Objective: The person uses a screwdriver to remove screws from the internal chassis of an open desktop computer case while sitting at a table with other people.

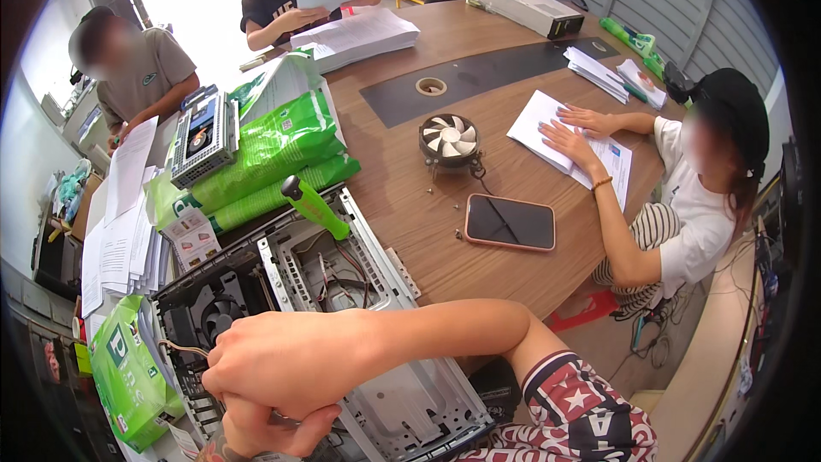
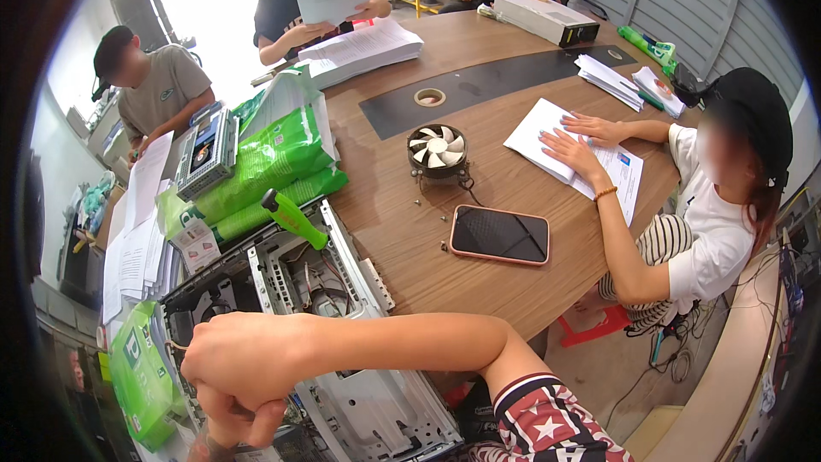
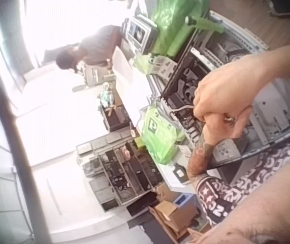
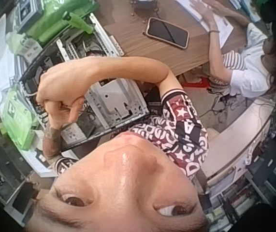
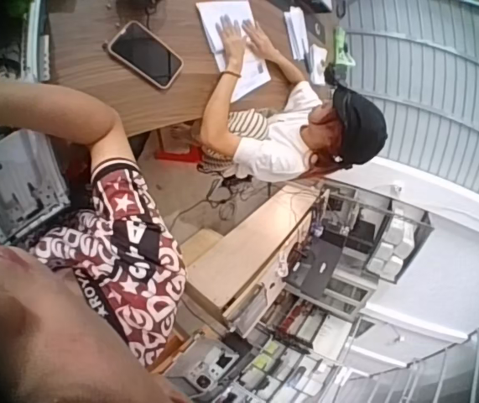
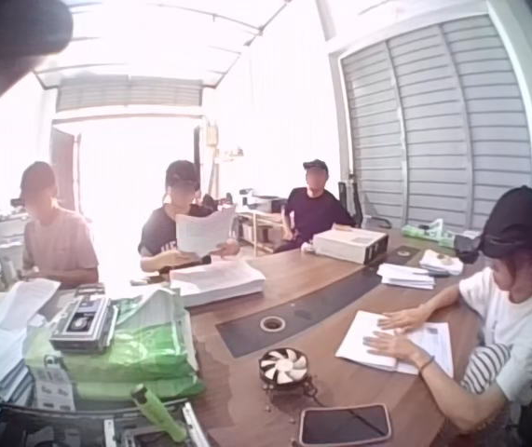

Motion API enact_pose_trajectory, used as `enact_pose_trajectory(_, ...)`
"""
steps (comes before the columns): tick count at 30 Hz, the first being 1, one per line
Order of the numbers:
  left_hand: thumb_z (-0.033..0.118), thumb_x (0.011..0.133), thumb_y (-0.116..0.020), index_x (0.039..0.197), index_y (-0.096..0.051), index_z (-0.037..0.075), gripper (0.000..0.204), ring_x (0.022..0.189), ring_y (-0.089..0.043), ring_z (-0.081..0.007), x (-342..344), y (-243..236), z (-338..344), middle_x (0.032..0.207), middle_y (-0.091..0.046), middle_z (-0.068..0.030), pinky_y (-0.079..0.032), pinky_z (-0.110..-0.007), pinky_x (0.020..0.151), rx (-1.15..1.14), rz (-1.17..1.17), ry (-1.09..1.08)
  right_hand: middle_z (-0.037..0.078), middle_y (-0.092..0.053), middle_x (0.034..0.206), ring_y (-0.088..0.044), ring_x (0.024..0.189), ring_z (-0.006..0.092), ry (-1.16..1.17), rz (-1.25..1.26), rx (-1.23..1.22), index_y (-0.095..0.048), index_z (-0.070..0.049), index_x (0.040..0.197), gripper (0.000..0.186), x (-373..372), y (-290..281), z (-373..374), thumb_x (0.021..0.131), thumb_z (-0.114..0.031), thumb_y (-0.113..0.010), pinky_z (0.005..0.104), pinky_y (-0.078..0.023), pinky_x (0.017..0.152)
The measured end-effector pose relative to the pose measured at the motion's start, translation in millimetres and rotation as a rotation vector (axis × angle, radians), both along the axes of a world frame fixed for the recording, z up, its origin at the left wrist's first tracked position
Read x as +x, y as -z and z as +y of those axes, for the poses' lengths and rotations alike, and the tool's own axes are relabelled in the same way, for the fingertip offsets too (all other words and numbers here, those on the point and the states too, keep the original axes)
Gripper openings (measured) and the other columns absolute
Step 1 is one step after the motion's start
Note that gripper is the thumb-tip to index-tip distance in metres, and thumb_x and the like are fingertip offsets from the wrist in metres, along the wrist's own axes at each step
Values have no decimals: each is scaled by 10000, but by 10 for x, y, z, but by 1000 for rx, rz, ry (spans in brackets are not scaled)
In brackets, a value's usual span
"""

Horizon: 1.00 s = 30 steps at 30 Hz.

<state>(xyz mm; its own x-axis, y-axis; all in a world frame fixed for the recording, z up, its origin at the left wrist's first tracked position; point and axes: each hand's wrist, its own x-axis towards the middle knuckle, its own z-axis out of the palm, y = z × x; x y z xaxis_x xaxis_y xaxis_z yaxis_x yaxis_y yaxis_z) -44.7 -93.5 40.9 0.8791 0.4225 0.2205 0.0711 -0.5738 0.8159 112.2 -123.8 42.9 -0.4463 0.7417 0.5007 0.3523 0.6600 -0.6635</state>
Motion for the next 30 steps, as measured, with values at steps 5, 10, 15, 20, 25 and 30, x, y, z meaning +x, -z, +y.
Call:
enact_pose_trajectory(5, 23, 463, -719, 785, -683, 115, 337, 791, -668, -118, -103, 361, 151, 838, -713, 3, -499, -253, 674, 220, -111, 89, 158, -664, 650, -691, 655, 345, 51, 35, 80, -638, 4, 597, 95, -28, -41, -41, 527, -30, -693, 409, -552, 612)
enact_pose_trajectory(10, 25, 492, -853, 900, -773, 91, 421, 844, -727, -181, -145, 228, 126, 897, -743, -36, -562, -318, 710, 129, 29, 128, 161, -672, 662, -697, 679, 351, 24, 26, -29, -651, 5, 626, 114, 83, -105, -70, 527, -33, -693, 413, -556, 619)
enact_pose_trajectory(15, 33, 517, -862, 938, -768, 82, 434, 908, -720, -178, -92, -39, 85, 940, -743, -40, -561, -315, 754, 147, 96, 111, 167, -677, 676, -697, 683, 352, 72, 1, 61, -653, 5, 631, 128, 31, -30, -28, 519, -42, -694, 417, -554, 612)
enact_pose_trajectory(20, 93, 539, -796, 1049, -718, 79, 515, 907, -708, -203, -63, -68, 131, 945, -726, -50, -543, -318, 796, 267, 93, 173, 167, -669, 660, -689, 663, 362, 138, 2, 180, -636, 14, 601, 127, -15, -27, -25, 499, -41, -688, 422, -553, 599)
enact_pose_trajectory(25, 325, 654, -787, 1345, -513, -56, 836, 1179, -606, -339, -130, 110, 332, 1222, -632, -207, -469, -418, 995, 94, -61, 198, 207, -644, 1082, -641, 1038, 361, 133, -224, 55, -618, 55, 1032, 367, 321, -318, -71, 669, 28, -665, 414, -546, 830)
enact_pose_trajectory(30, 401, 853, -564, 1349, -458, -78, 697, 1293, -473, -340, -11, 185, 338, 1298, -531, -247, -348, -444, 1079, 81, -471, -174, 212, -611, 1192, -607, 1132, 382, 78, 89, 127, -557, 39, 1295, 568, 401, -379, -36, 729, 80, -588, 414, -534, 911)
